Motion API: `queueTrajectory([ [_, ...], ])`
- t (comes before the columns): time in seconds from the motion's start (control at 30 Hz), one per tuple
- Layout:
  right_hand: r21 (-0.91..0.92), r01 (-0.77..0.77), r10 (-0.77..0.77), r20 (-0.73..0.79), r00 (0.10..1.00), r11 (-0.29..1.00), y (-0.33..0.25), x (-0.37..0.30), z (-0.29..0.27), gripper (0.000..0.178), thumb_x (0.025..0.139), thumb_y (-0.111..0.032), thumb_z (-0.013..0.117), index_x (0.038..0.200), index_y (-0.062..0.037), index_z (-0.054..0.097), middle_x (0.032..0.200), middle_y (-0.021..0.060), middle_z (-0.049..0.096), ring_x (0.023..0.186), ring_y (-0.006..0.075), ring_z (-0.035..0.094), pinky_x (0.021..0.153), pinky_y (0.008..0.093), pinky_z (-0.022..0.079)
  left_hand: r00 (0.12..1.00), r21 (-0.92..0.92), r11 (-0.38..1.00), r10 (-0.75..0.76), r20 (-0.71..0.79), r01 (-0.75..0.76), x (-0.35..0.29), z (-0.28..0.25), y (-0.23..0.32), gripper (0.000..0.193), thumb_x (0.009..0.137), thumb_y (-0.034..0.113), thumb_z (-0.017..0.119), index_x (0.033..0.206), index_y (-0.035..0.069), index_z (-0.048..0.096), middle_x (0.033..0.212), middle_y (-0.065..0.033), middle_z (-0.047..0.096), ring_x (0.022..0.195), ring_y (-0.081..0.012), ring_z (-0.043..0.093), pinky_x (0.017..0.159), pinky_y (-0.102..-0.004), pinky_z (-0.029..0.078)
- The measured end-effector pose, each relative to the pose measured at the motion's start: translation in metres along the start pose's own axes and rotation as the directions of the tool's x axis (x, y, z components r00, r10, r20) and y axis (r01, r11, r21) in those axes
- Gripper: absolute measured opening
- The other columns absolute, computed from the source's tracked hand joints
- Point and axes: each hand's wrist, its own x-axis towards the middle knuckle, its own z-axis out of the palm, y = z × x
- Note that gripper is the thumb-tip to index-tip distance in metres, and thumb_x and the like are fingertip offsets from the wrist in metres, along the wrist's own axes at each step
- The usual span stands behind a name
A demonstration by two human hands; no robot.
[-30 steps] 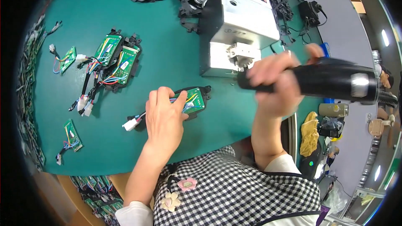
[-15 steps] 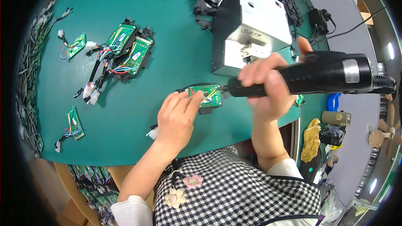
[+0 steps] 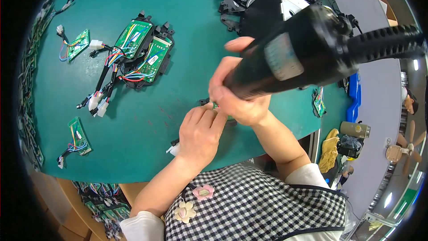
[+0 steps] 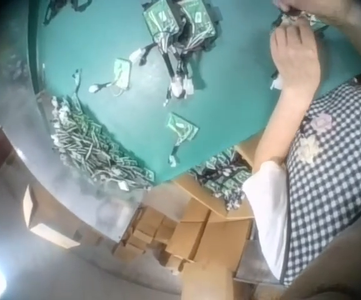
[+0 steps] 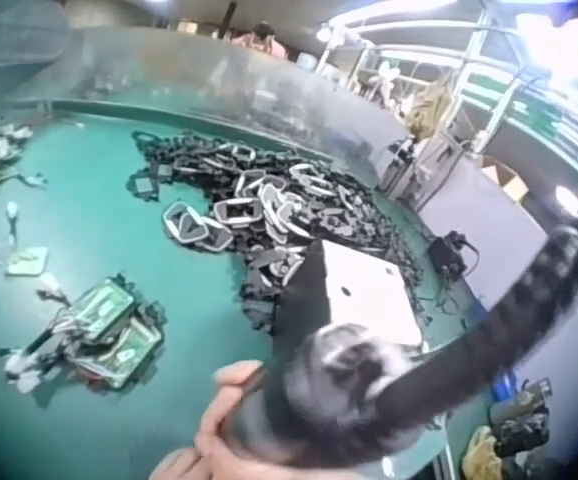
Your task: The person assembles electronic circuit boards into plastic housings by securing them with screws using a powered screwdriver.
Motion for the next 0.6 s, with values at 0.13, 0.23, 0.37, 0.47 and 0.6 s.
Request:
queueTrajectory([
  [0.13,0.030,-0.047,0.043,0.121,0.992,0.998,0.002,0.001,-0.002,0.053,0.068,-0.001,0.062,0.111,0.0082,0.033,0.065,0.0063,0.055,0.053,0.0086,0.051,0.050,0.0202,0.040,1.000,0.042,0.999,-0.006,-0.004,0.006,0.000,0.002,0.005,0.019,0.065,0.004,0.058,0.083,0.005,0.061,0.070,-0.0059,0.054,0.072,-0.0218,0.056,0.065,-0.0315,0.048],
  [0.23,-0.081,0.070,-0.064,0.077,0.995,0.994,-0.005,-0.005,-0.010,0.055,0.068,0.001,0.061,0.114,0.0067,0.031,0.064,0.0071,0.054,0.054,0.0111,0.053,0.052,0.0233,0.044,1.000,0.028,0.999,-0.018,-0.017,0.018,-0.003,0.007,0.002,0.020,0.065,0.003,0.058,0.084,0.005,0.061,0.070,-0.0060,0.054,0.071,-0.0216,0.056,0.064,-0.0311,0.048],
  [0.37,-0.031,0.396,-0.377,-0.382,0.844,0.918,-0.053,-0.008,-0.052,0.057,0.079,-0.006,0.045,0.128,-0.0050,0.017,0.065,0.0100,0.049,0.049,0.0194,0.051,0.053,0.0358,0.048,0.996,0.001,0.999,-0.048,0.080,0.049,0.002,-0.002,0.002,0.036,0.059,0.001,0.068,0.095,0.005,0.061,0.081,-0.0071,0.058,0.078,-0.0251,0.055,0.069,-0.0366,0.045],
  [0.47,-0.146,0.375,-0.395,-0.504,0.768,0.915,-0.070,-0.005,-0.086,0.060,0.074,0.000,0.052,0.125,0.0040,0.020,0.062,0.0089,0.055,0.051,0.0164,0.054,0.055,0.0285,0.048,0.994,0.091,0.995,-0.043,0.097,0.034,0.011,-0.012,0.009,0.053,0.056,0.003,0.071,0.107,0.006,0.056,0.094,-0.0086,0.056,0.089,-0.0262,0.052,0.082,-0.0388,0.039],
  [0.6,-0.126,0.228,-0.260,-0.433,0.863,0.966,-0.058,-0.004,-0.087,0.059,0.069,0.005,0.056,0.121,0.0068,0.028,0.060,0.0069,0.057,0.051,0.0138,0.055,0.053,0.0237,0.045,0.983,0.107,0.991,-0.093,0.157,0.077,0.011,-0.013,0.005,0.068,0.055,0.003,0.074,0.118,0.007,0.050,0.103,-0.0092,0.054,0.097,-0.0268,0.050,0.088,-0.0397,0.036],
])
